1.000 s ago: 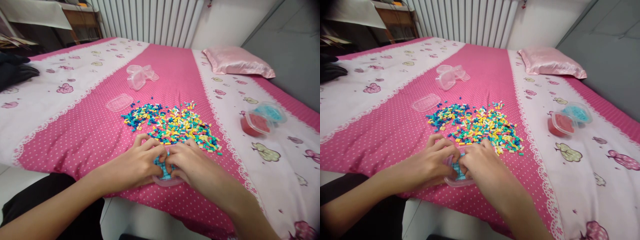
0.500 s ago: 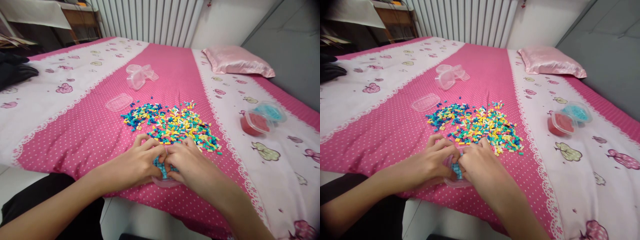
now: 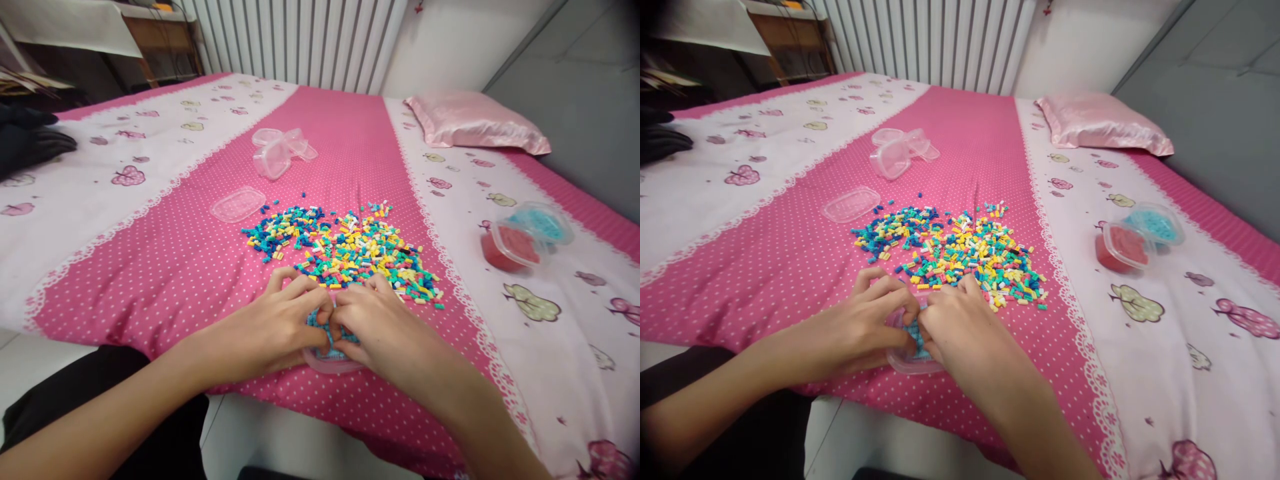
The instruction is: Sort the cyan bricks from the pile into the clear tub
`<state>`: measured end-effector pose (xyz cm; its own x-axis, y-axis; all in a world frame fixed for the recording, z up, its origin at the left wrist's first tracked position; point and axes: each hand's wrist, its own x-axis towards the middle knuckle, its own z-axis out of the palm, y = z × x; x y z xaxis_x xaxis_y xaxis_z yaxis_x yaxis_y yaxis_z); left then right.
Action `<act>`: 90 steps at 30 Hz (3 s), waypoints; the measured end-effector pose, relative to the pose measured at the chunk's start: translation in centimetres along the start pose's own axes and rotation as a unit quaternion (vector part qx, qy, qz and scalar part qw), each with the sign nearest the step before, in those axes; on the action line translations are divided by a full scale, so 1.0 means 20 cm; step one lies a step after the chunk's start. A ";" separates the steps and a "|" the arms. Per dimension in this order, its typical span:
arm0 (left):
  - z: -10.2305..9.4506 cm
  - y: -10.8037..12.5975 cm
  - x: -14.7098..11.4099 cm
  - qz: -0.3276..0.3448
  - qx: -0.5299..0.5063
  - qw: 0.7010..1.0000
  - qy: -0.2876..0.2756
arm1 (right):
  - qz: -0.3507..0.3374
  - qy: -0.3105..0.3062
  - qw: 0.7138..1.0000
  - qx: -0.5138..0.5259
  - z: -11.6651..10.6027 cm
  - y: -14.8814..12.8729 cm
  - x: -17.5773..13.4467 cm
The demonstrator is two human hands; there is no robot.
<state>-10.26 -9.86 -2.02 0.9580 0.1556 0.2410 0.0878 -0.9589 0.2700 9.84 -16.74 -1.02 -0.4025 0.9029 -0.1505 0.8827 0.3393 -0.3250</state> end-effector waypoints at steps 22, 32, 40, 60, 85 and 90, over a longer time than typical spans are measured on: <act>0.02 0.01 0.00 -0.006 -0.002 1.000 -0.009 | 0.033 0.056 0.997 0.046 0.05 0.06 -0.10; 0.02 0.01 0.00 -0.005 -0.006 1.000 -0.015 | -0.008 0.077 0.995 0.060 -0.01 0.01 -0.14; 0.02 0.01 0.00 -0.004 -0.008 1.000 -0.009 | -0.012 0.054 0.992 0.112 -0.02 0.00 -0.10; 0.03 0.00 -0.01 0.001 0.007 1.000 -0.014 | -0.075 0.064 0.993 0.072 0.12 0.13 -0.09; 0.01 0.01 -0.01 0.001 0.022 1.000 -0.022 | -0.080 0.043 0.995 0.045 0.08 0.13 -0.11; 0.02 0.01 -0.01 0.000 0.003 1.000 -0.028 | -0.071 0.037 0.996 0.041 0.02 0.09 -0.13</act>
<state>-10.37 -10.19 -2.41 0.9717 0.1430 0.1878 0.0900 -0.9600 0.2652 12.32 -18.56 -1.63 -0.5006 0.8651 -0.0298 0.7938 0.4451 -0.4144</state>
